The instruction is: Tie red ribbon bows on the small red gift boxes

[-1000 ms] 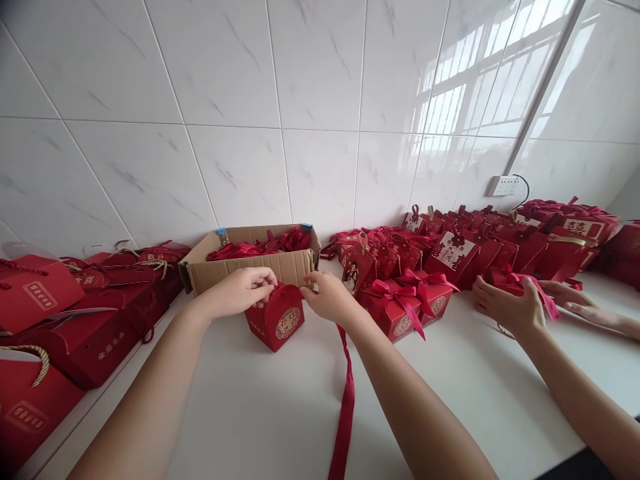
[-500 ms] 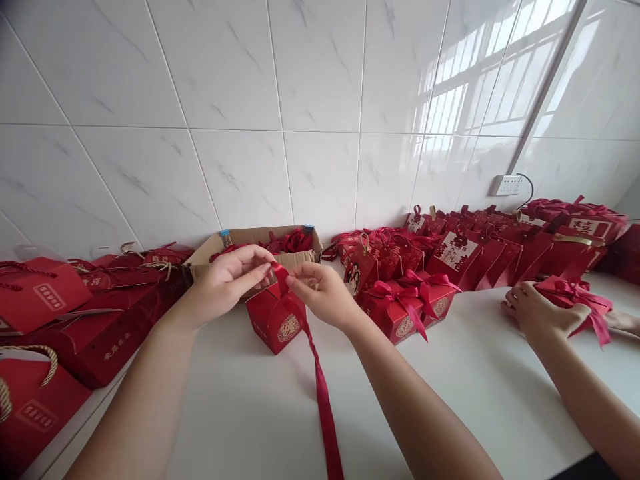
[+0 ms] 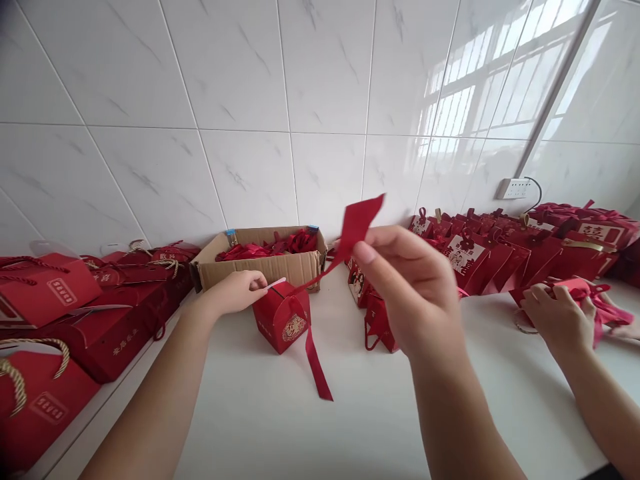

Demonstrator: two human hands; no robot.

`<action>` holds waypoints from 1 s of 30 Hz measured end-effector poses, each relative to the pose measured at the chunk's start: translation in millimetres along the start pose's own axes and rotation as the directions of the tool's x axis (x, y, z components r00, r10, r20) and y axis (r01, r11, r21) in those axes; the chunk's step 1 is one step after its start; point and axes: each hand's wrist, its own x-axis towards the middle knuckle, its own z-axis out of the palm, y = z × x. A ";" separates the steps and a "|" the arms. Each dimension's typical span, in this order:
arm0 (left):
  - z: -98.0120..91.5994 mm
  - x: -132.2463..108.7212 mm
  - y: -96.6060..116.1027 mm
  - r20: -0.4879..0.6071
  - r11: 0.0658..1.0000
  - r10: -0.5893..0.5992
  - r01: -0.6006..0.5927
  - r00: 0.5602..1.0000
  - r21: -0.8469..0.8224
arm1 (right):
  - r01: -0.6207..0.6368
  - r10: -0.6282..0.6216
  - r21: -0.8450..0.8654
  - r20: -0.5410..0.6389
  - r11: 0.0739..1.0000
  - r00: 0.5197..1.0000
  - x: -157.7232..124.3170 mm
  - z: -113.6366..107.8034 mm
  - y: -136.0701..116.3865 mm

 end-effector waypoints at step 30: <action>0.2 -17.4 31.7 0.324 0.954 0.259 -0.189 0.910 -0.233 | -0.525 0.847 -0.710 0.193 0.469 0.495 1.3 19.0 117.4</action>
